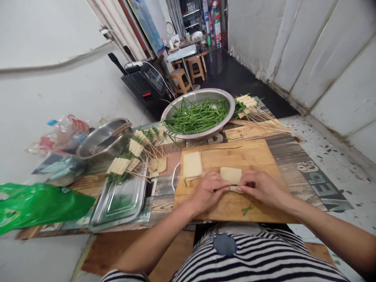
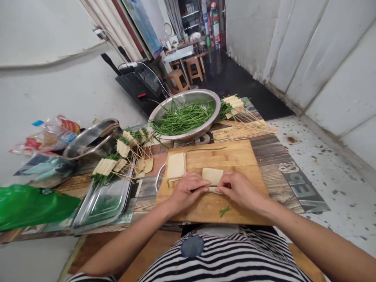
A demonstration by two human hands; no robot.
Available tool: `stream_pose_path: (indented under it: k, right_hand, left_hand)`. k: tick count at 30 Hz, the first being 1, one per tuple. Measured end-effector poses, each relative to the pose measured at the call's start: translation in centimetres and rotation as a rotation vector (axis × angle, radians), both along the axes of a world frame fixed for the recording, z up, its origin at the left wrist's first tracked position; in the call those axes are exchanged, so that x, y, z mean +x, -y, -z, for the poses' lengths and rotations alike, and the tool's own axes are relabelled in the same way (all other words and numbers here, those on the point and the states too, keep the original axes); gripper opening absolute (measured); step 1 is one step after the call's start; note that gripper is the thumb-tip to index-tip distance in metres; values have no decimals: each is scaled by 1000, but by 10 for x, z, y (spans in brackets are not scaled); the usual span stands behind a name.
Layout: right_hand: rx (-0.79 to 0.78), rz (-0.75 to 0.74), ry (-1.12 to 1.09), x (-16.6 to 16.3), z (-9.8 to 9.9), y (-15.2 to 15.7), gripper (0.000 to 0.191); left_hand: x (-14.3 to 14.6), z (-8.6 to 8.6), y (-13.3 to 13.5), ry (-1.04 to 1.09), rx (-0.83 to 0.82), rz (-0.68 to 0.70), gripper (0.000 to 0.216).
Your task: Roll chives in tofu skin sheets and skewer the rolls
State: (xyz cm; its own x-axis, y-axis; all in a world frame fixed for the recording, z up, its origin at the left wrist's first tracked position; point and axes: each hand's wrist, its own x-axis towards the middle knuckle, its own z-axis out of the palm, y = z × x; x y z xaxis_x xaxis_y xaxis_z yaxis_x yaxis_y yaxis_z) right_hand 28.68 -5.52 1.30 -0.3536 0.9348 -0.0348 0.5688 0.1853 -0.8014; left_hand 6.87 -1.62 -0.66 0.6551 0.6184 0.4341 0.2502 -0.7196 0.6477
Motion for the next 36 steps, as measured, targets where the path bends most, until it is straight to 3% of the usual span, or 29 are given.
stream_pose_path:
  k: [2, 5, 12, 15, 18, 22, 25, 28, 31, 36]
  right_hand:
    - [18, -35, 13, 1, 0, -2, 24]
    - [177, -61, 58, -1, 2, 4, 24]
    - [859, 23, 380, -13, 7, 26, 22]
    - [1027, 9, 413, -20, 12, 28, 21]
    - [972, -18, 452, -23, 17, 25, 24]
    - [736, -71, 393, -21, 18, 17, 27]
    - [564, -52, 280, -19, 15, 9, 35]
    - [417, -25, 178, -19, 11, 4, 41]
    - [366, -40, 163, -19, 10, 1, 44]
    - [409, -68, 221, -16, 19, -5, 43]
  left_hand:
    - [1, 0, -3, 34, -9, 45, 16]
    - [1, -3, -7, 38, -14, 81, 18]
    - [2, -10, -6, -125, -56, 53, 19]
    - [3, -9, -6, -133, -66, 48, 19]
    - [3, -7, -6, -98, -67, 56, 17]
    - [1, -8, -2, -12, -27, -4, 16]
    - [-5, -9, 1, -61, 146, -60, 18]
    - [-12, -6, 1, -169, 385, -21, 16]
    - [-15, -2, 1, -265, 487, -6, 16]
    - [-10, -3, 5, -352, 480, -24, 14]
